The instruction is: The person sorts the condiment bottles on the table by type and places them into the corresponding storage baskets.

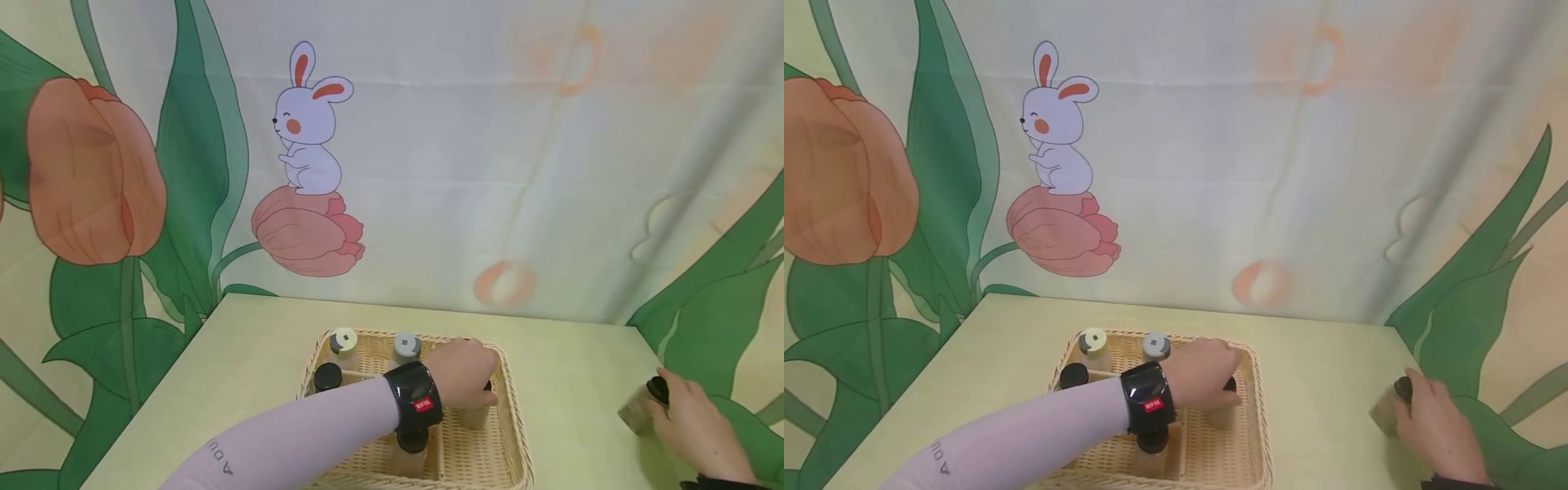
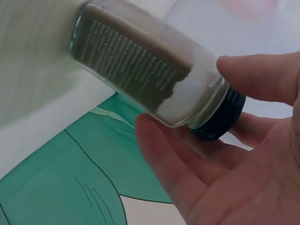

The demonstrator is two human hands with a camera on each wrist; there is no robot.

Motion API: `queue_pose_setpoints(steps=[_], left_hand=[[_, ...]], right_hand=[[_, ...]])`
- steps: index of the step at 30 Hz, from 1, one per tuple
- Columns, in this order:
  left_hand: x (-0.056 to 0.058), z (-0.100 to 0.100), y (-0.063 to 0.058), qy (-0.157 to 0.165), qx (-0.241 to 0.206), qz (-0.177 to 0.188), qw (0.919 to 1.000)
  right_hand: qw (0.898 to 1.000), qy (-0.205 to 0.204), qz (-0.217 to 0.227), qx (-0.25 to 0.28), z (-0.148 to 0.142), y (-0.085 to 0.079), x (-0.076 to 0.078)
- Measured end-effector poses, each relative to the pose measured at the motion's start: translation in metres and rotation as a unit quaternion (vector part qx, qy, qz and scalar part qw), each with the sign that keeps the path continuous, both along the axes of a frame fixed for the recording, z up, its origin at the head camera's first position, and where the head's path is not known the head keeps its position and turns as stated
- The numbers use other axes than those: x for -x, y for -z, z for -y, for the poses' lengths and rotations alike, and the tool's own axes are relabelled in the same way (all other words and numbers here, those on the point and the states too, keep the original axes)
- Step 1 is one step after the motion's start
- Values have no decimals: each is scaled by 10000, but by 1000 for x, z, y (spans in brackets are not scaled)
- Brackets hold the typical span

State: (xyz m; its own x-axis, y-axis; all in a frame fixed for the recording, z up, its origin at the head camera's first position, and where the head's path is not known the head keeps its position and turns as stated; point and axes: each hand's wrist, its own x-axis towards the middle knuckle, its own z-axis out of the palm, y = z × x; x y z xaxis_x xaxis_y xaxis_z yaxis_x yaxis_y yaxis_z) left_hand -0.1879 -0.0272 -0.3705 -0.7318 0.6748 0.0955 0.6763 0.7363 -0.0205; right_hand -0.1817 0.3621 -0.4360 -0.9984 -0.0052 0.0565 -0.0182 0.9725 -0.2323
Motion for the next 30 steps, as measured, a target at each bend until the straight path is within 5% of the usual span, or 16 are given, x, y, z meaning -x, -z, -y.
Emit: queue_pose_setpoints(steps=[16,30], left_hand=[[0,4,2,129,11,-74,9999],[-4,9,-6,168,-64,-39,9998]], right_hand=[[9993,-64,-357,3,0,7,-1],[9999,91,-92,-69,1,8,-1]])
